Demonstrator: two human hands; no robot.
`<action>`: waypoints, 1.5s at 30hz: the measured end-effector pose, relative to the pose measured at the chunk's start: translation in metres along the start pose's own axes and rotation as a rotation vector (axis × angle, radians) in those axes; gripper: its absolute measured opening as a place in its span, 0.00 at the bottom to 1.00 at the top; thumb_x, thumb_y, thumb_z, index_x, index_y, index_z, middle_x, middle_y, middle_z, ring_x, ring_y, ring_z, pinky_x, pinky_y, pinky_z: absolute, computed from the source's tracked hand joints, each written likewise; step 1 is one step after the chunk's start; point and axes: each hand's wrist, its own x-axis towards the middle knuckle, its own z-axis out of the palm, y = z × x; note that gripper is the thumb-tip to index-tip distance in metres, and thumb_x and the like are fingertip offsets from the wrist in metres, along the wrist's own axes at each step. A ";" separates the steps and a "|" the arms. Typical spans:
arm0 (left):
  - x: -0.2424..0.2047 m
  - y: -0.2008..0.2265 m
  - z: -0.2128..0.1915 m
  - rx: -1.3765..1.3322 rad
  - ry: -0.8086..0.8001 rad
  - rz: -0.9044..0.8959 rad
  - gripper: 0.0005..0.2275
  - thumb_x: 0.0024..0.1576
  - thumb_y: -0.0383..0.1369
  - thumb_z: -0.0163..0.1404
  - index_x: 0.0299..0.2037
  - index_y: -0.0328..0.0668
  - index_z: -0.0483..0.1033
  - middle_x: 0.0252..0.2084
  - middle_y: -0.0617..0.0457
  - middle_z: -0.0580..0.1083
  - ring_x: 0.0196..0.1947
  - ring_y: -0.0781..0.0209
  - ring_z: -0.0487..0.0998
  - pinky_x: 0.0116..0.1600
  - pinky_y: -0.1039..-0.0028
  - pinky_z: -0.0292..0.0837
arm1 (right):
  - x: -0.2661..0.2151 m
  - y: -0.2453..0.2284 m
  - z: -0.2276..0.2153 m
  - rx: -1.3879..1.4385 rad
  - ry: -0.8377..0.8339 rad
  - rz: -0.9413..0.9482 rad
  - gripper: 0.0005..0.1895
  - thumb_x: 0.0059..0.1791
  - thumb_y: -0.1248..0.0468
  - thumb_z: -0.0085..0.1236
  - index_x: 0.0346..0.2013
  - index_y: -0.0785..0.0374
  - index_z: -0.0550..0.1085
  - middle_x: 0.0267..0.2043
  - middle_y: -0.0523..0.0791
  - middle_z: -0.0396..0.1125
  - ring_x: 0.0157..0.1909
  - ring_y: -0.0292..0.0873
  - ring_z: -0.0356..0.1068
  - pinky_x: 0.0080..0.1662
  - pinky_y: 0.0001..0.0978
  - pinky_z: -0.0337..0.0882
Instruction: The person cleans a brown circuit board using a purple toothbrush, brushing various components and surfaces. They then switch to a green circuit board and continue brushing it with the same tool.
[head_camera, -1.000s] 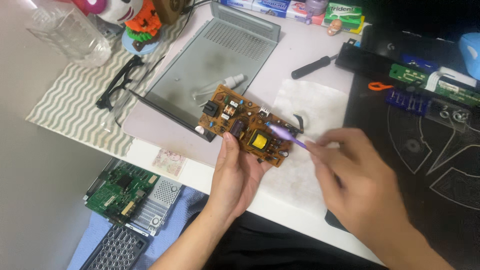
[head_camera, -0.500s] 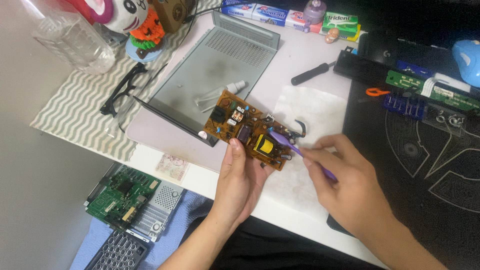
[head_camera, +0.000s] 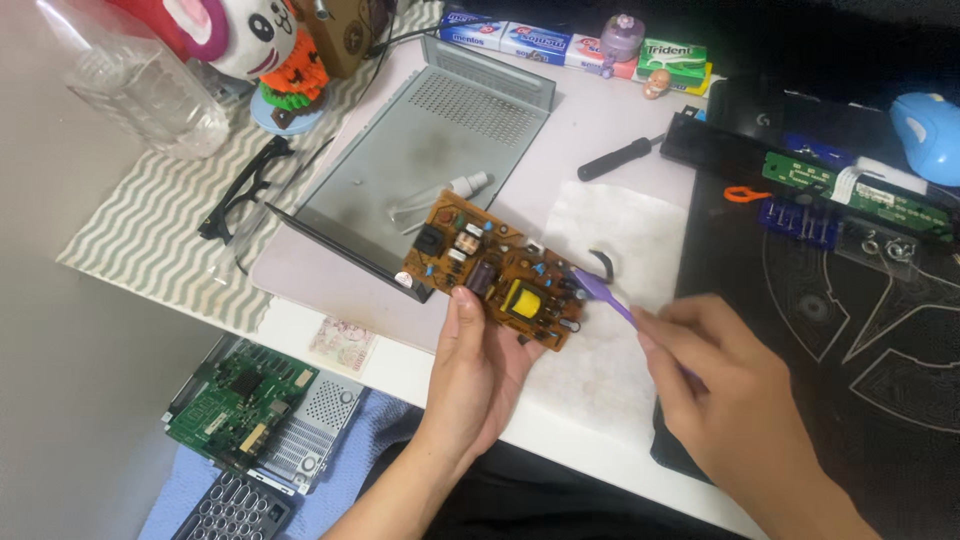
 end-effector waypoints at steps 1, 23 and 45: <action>0.000 -0.003 -0.002 0.011 0.008 -0.002 0.26 0.65 0.46 0.38 0.70 0.41 0.58 0.68 0.39 0.67 0.62 0.41 0.72 0.60 0.45 0.72 | -0.008 0.008 0.001 -0.044 -0.013 -0.002 0.13 0.50 0.70 0.58 0.49 0.58 0.80 0.42 0.43 0.68 0.34 0.37 0.70 0.39 0.27 0.68; -0.002 -0.006 -0.002 0.048 -0.042 0.054 0.24 0.67 0.44 0.36 0.69 0.39 0.57 0.70 0.38 0.64 0.65 0.37 0.69 0.64 0.40 0.70 | -0.016 -0.009 0.006 -0.087 0.010 -0.022 0.15 0.52 0.67 0.56 0.54 0.61 0.77 0.48 0.46 0.66 0.41 0.44 0.72 0.46 0.33 0.70; -0.001 0.004 0.003 -0.060 -0.092 -0.095 0.27 0.65 0.46 0.39 0.72 0.43 0.55 0.69 0.36 0.64 0.65 0.34 0.69 0.58 0.29 0.71 | 0.002 0.008 -0.041 0.204 -0.168 0.426 0.09 0.46 0.62 0.64 0.36 0.55 0.89 0.36 0.37 0.78 0.30 0.32 0.72 0.34 0.23 0.69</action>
